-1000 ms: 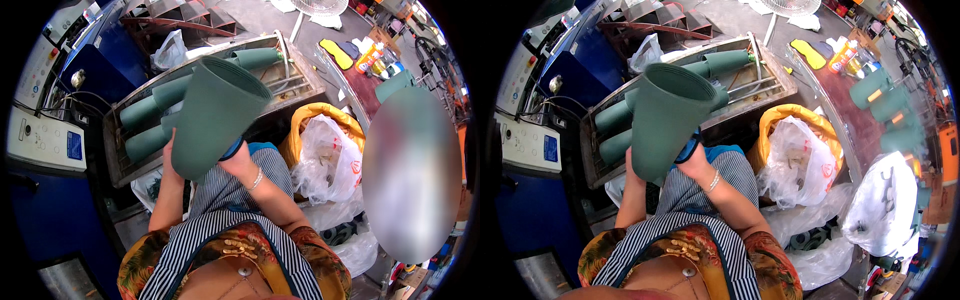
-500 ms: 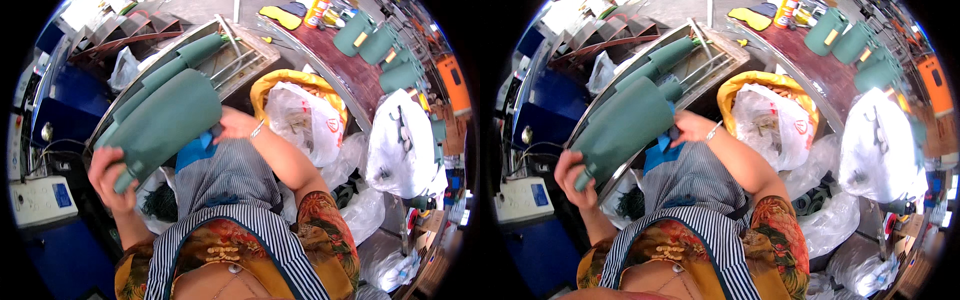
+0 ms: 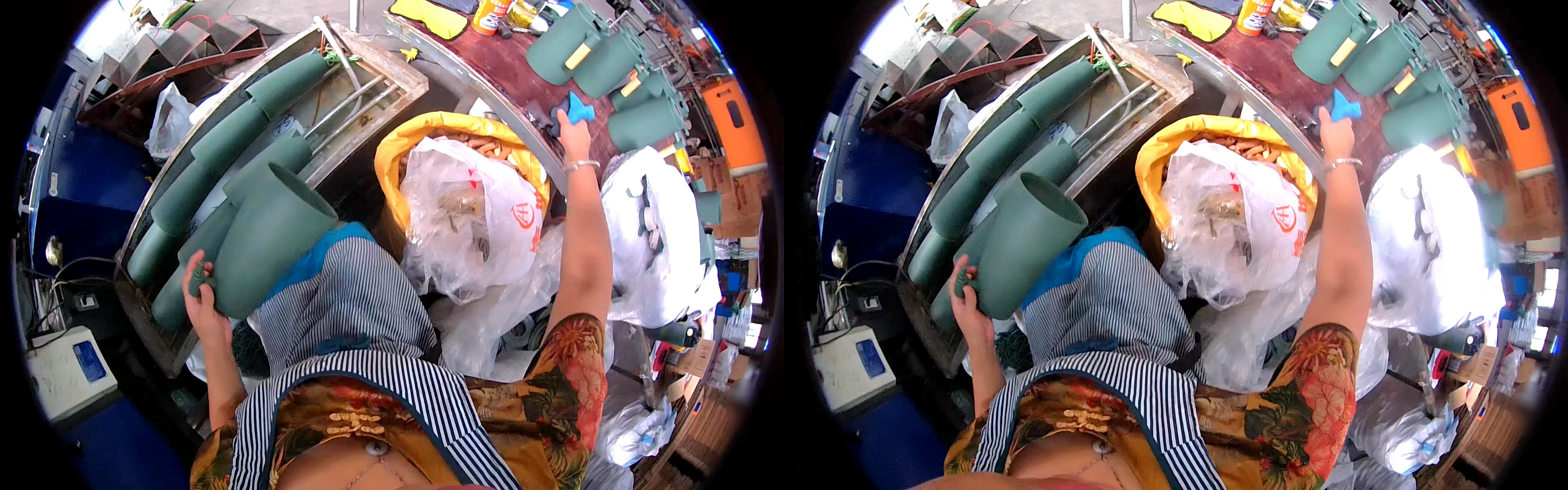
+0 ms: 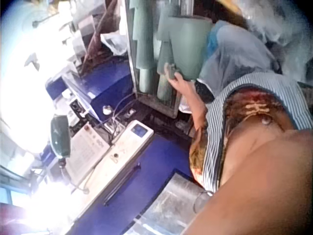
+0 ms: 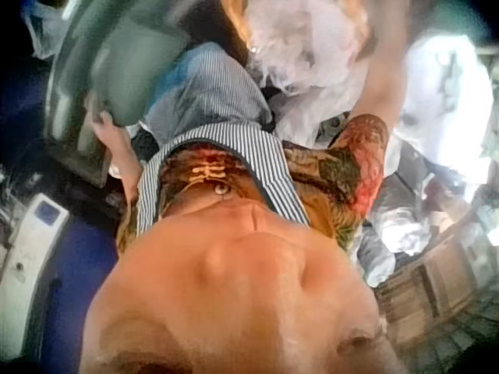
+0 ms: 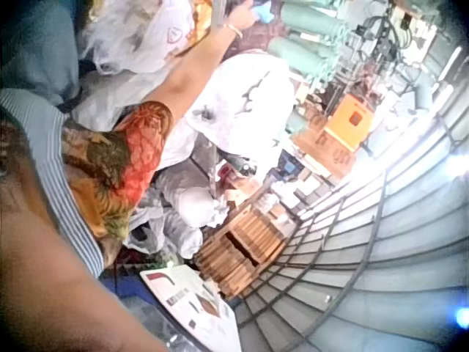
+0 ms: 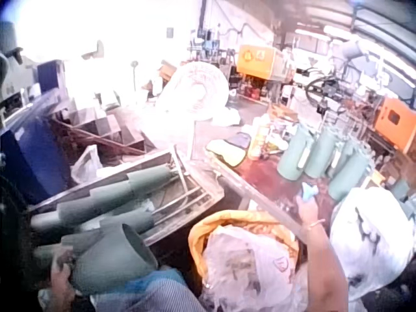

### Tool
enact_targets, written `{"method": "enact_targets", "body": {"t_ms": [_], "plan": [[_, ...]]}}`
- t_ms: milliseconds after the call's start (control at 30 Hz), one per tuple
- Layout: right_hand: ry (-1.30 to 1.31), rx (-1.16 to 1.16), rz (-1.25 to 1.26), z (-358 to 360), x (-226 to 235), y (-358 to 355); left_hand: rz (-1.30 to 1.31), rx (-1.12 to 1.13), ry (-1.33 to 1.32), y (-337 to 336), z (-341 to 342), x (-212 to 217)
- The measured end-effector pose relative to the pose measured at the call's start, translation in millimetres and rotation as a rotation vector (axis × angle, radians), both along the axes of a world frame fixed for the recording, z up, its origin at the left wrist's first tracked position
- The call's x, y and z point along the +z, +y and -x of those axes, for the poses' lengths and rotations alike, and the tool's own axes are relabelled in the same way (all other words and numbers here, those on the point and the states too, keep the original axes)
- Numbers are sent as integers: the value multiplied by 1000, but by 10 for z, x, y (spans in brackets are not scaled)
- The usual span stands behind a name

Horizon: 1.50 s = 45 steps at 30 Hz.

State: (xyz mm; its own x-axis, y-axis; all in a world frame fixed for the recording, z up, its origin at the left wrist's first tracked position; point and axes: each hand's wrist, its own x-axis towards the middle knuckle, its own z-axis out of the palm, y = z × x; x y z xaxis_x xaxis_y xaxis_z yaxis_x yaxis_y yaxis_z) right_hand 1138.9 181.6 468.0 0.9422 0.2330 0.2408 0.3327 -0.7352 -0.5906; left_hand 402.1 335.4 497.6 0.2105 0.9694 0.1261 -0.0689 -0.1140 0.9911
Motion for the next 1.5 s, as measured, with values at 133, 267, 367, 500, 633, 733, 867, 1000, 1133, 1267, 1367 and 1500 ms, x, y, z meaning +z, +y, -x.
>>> {"method": "enact_targets", "body": {"t_ms": [133,267,367,500,633,733,867,1000,1133,1267,1367,1500], "plan": [[-245,283,240,730,-4,166,174,-5,-29,5,28,-294],[175,633,639,832,-665,452,185,-96,39,147,32,-400],[73,945,993,418,-1528,777,174,-123,116,174,6,-260],[-16,806,1227,-919,-2775,243,129,-262,120,566,-41,-522],[201,615,867,-97,-2841,857,153,-131,278,304,29,-159],[496,500,637,-211,-2627,568,148,-192,277,463,-50,-151],[1005,369,84,-97,-2201,512,129,-228,287,409,-64,-109],[1019,234,41,396,-1507,505,95,-247,270,342,-74,-137],[728,478,-87,826,-893,280,48,-296,262,261,-95,-140],[384,585,45,1567,-119,323,-54,-341,252,120,10,-199],[-32,896,23,2679,601,398,-144,-322,264,-41,81,-211],[-411,1403,-101,3898,836,470,-183,-435,-10,-119,-67,-224]]}}
